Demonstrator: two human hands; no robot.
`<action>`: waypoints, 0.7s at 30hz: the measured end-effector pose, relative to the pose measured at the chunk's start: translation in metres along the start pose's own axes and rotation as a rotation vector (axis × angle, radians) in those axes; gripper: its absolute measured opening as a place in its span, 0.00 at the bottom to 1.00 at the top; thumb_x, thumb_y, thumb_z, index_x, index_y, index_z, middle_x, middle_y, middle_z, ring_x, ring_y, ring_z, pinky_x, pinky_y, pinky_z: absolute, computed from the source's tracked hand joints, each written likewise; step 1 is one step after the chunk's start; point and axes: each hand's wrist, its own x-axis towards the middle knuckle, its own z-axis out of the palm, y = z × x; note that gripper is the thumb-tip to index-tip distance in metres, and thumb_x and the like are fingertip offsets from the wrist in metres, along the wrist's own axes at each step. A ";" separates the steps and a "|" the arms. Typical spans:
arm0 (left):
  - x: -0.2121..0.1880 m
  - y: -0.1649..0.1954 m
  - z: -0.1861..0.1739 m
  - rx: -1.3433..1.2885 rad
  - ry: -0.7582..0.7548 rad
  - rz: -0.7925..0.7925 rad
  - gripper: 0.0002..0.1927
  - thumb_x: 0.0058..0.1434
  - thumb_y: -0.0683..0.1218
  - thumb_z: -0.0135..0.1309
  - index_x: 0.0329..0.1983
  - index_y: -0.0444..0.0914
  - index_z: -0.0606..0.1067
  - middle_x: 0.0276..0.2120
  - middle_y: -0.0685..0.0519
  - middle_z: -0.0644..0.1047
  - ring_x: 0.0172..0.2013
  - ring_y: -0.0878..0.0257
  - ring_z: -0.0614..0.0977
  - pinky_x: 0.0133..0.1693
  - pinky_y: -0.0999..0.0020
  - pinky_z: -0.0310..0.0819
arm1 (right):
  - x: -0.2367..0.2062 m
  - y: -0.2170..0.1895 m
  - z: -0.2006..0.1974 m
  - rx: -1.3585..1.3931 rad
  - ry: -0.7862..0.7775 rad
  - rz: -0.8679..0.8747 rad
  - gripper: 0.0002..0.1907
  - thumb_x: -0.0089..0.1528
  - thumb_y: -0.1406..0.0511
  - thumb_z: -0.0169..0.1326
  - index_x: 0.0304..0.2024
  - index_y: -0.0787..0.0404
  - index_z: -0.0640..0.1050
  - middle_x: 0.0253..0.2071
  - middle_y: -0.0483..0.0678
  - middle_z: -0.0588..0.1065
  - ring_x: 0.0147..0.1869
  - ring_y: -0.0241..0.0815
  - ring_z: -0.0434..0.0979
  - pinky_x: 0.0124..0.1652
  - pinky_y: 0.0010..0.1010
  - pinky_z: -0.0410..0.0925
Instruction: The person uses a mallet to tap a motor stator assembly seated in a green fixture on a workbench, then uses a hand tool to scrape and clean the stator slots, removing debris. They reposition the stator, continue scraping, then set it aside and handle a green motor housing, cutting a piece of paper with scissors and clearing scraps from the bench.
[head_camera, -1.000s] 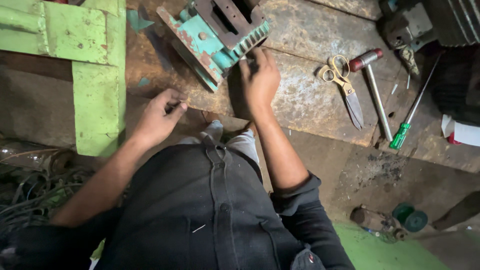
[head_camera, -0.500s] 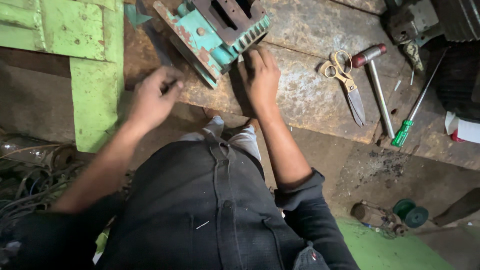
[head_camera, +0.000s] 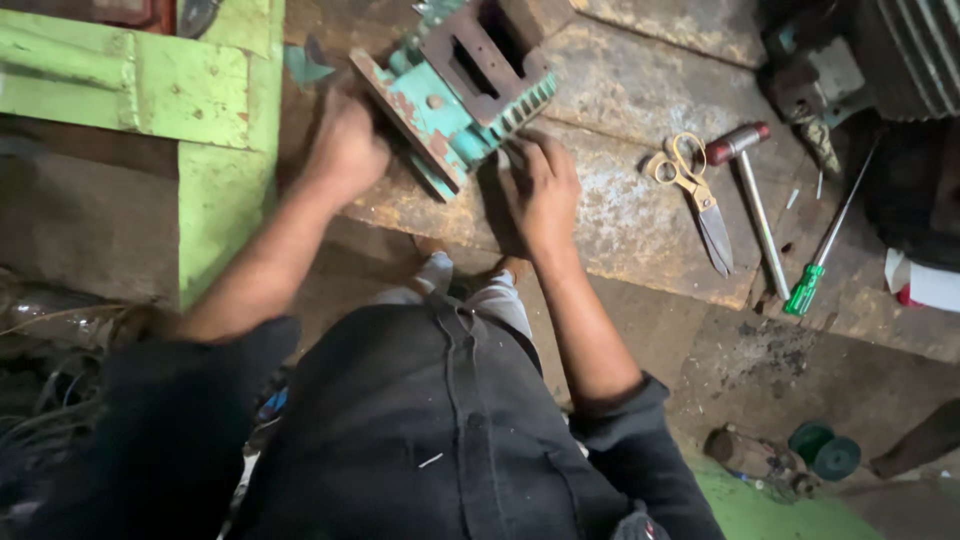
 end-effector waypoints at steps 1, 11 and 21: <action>0.000 0.001 0.002 -0.094 -0.002 0.015 0.33 0.49 0.33 0.51 0.62 0.25 0.68 0.59 0.26 0.68 0.59 0.26 0.67 0.60 0.43 0.63 | -0.003 -0.001 -0.001 0.011 -0.009 0.014 0.18 0.55 0.71 0.64 0.47 0.63 0.78 0.53 0.54 0.76 0.55 0.59 0.77 0.53 0.43 0.71; -0.056 0.016 -0.009 -0.238 0.028 -0.228 0.23 0.61 0.36 0.52 0.61 0.30 0.70 0.54 0.31 0.73 0.54 0.35 0.74 0.56 0.48 0.70 | 0.019 0.053 0.044 -0.174 -0.018 0.051 0.14 0.65 0.70 0.50 0.52 0.68 0.79 0.56 0.60 0.77 0.60 0.61 0.76 0.59 0.46 0.69; -0.023 -0.073 -0.043 -0.567 0.173 -0.299 0.24 0.57 0.33 0.53 0.57 0.37 0.72 0.53 0.43 0.76 0.57 0.42 0.76 0.60 0.52 0.70 | 0.045 0.068 0.077 -0.290 -0.194 0.261 0.16 0.62 0.70 0.47 0.50 0.69 0.78 0.51 0.61 0.77 0.55 0.62 0.76 0.55 0.46 0.70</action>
